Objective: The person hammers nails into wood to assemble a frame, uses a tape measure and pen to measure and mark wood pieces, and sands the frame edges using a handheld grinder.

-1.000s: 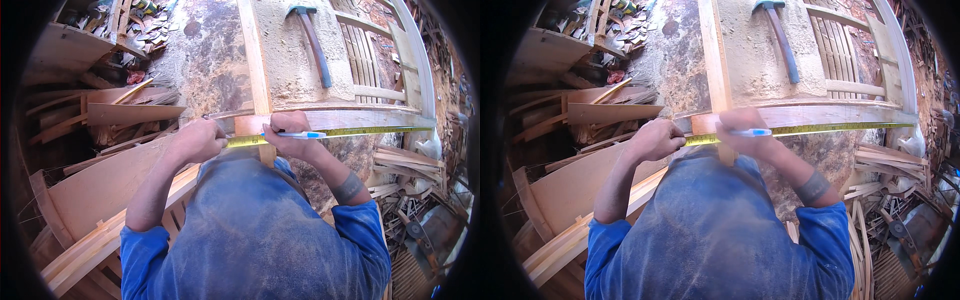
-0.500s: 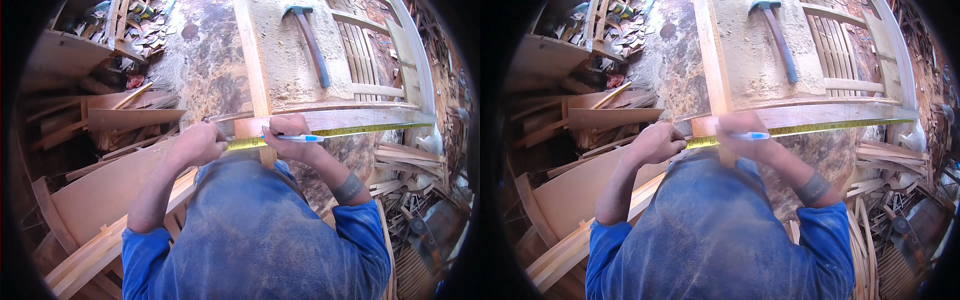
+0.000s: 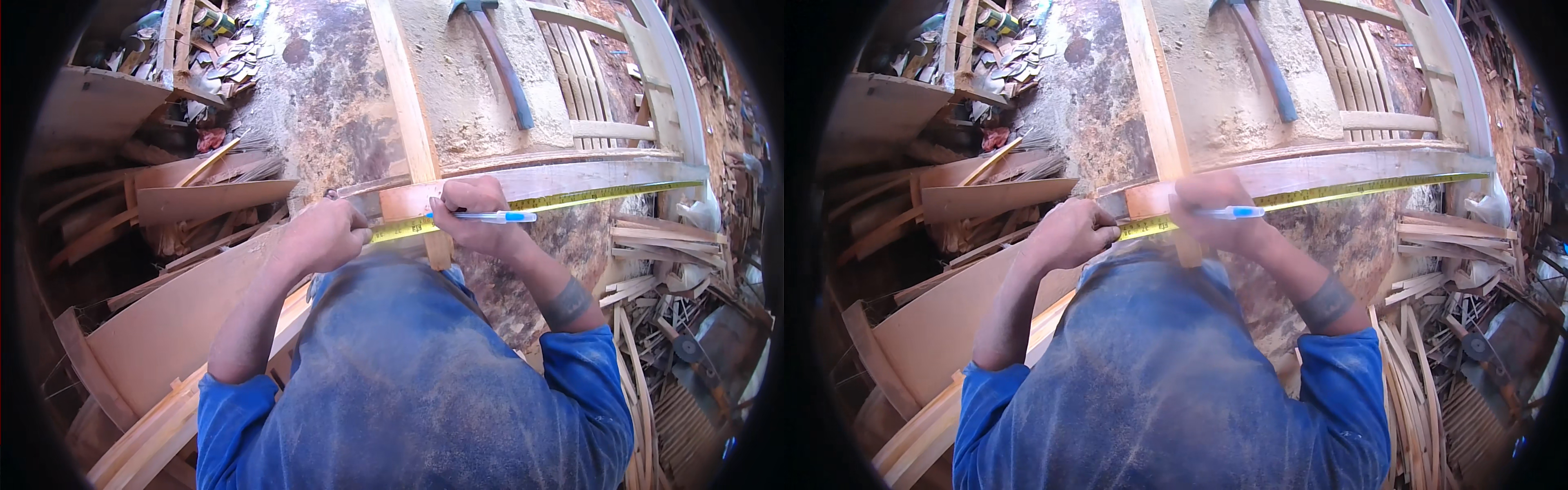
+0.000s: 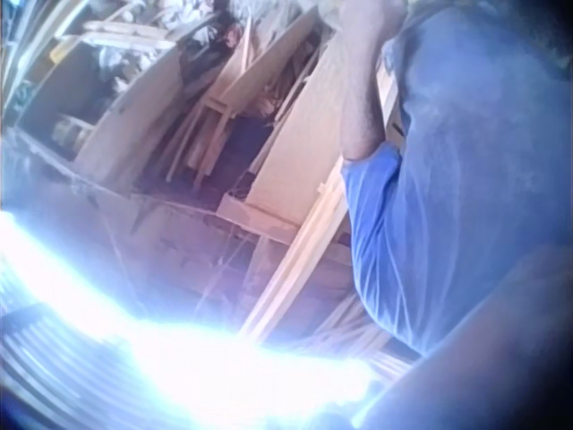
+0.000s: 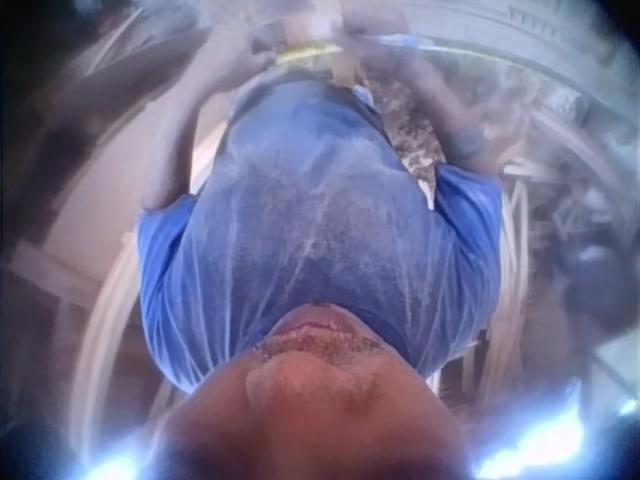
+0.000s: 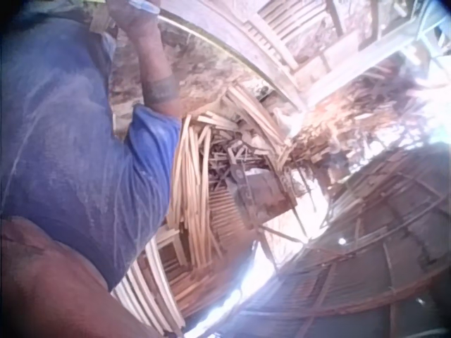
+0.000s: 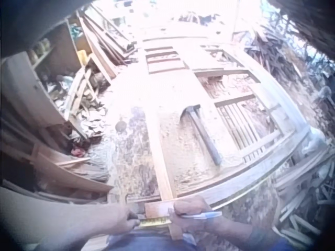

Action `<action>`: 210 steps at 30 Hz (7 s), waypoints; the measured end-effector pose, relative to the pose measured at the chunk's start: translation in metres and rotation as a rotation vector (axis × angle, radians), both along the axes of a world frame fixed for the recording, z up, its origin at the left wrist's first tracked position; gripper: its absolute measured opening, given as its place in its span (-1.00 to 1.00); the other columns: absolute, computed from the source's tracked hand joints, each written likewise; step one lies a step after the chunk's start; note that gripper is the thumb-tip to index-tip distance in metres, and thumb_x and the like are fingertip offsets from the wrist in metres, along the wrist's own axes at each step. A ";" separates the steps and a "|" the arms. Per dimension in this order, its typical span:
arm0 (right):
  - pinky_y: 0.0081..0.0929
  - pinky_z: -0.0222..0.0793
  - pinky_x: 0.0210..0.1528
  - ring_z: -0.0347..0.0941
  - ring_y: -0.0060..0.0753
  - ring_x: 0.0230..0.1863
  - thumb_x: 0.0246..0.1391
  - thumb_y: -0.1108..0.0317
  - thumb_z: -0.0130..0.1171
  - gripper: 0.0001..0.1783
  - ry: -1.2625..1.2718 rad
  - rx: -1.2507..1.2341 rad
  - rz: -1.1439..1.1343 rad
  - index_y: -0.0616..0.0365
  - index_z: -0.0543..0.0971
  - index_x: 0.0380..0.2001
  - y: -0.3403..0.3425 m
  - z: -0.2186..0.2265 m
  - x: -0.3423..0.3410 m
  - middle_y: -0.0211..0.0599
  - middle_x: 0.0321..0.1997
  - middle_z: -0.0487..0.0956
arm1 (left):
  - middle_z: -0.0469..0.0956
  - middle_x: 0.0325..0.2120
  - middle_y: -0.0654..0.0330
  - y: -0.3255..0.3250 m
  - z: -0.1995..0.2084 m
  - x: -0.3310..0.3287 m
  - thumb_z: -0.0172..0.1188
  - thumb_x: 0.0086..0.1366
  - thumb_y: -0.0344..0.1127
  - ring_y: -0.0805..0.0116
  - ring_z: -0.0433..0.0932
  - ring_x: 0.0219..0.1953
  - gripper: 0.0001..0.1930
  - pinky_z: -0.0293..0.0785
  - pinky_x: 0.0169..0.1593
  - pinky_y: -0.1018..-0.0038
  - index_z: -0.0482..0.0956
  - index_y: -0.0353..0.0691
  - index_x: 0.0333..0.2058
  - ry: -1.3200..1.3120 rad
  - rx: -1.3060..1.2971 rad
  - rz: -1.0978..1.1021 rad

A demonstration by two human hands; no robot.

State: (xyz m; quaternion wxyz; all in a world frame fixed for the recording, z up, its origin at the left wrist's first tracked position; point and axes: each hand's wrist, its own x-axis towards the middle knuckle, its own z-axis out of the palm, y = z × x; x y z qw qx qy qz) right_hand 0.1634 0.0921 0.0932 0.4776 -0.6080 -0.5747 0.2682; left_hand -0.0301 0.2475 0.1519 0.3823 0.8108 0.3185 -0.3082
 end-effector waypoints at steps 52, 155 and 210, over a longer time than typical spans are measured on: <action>-0.68 0.03 -0.73 0.13 -0.66 -0.77 0.23 -0.28 0.06 -0.34 0.715 0.479 -1.381 0.17 0.57 -0.08 -0.076 0.127 0.196 -0.31 -0.21 0.63 | 0.67 -0.36 -0.03 0.343 0.000 -0.243 0.26 0.20 -0.33 0.14 0.66 -0.32 -0.77 0.55 -0.17 0.35 0.71 -0.35 -0.23 -0.204 -0.071 -0.053; -0.35 0.48 -0.30 0.55 -0.44 -0.40 0.09 0.32 0.24 -0.79 0.577 -0.468 -1.223 0.25 0.62 -0.28 0.486 0.032 0.243 -0.24 -0.45 0.62 | 0.58 -0.34 0.02 0.579 -0.032 0.491 0.09 0.28 -0.36 -0.06 0.60 -0.33 -0.87 0.52 -0.28 0.10 0.60 -0.19 -0.28 -0.837 -0.262 -1.319; -0.63 0.27 -0.67 0.28 -0.67 -0.70 0.33 0.32 0.02 -0.85 0.699 -0.413 -0.621 0.13 0.31 -0.22 0.597 0.053 0.321 -0.47 -0.55 0.36 | 0.64 -0.39 0.08 0.849 -0.108 0.507 0.18 0.33 -0.44 0.34 0.60 -0.40 -0.88 0.51 -0.27 0.41 0.66 -0.34 -0.24 -1.165 0.284 0.431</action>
